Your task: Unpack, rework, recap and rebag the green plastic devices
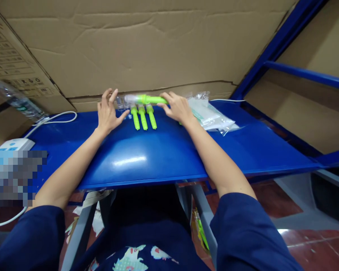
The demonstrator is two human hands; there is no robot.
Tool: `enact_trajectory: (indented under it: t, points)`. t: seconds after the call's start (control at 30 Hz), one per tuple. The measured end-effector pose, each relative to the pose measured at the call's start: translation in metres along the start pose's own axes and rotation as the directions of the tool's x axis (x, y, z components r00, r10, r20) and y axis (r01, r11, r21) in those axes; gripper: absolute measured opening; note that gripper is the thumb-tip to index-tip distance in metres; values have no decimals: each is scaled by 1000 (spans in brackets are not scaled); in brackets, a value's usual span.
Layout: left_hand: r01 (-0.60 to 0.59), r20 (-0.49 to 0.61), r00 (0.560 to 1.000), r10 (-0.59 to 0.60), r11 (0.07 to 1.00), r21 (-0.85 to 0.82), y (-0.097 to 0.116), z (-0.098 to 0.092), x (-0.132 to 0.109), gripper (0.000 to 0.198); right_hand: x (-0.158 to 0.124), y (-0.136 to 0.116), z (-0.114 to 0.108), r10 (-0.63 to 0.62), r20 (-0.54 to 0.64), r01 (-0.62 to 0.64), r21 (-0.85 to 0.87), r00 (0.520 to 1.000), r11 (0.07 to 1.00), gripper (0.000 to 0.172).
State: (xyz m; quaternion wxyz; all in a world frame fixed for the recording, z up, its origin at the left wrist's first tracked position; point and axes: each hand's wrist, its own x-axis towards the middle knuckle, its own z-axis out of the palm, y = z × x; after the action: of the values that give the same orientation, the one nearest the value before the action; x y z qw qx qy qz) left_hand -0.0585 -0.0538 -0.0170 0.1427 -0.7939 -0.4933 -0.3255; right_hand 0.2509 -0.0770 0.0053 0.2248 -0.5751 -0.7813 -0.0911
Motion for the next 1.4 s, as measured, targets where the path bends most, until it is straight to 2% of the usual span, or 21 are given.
enact_trajectory:
  t: [0.1,0.2,0.43,0.6,0.8,1.0,1.17,1.23,1.3,1.4]
  points:
    - [28,-10,1000,-28,1000,-4,-10,4,-2,80,-1,15,4,168,-11,-168,-47,986,985,56]
    - [43,0,999,-43,999,-5,-15,7,-4,73,1,24,9,287,36,-286,-32,957,958,59]
    - [76,15,997,-76,997,5,-17,10,-6,69,4,22,9,309,225,-304,-57,924,951,55]
    - [89,40,995,-90,996,29,-18,12,-7,67,7,20,10,396,307,-396,-66,865,916,55]
    - [121,117,985,-126,991,49,-16,10,-7,65,6,-5,18,437,397,-433,-103,807,895,63]
    - [128,164,978,-129,992,18,-19,11,-8,64,-5,-35,23,357,405,-312,-174,842,934,64]
    - [145,208,967,-147,989,24,-24,21,-10,57,-4,-30,18,287,429,-261,-121,856,958,59]
    - [179,234,955,-180,983,24,-25,26,-8,57,-1,-21,14,317,371,-291,-127,873,948,59]
    - [230,252,940,-228,973,22,-27,32,-2,59,1,-11,10,391,262,-357,-168,883,919,56]
    - [278,279,920,-275,960,31,-30,40,12,63,1,6,9,482,177,-446,-209,858,870,50]
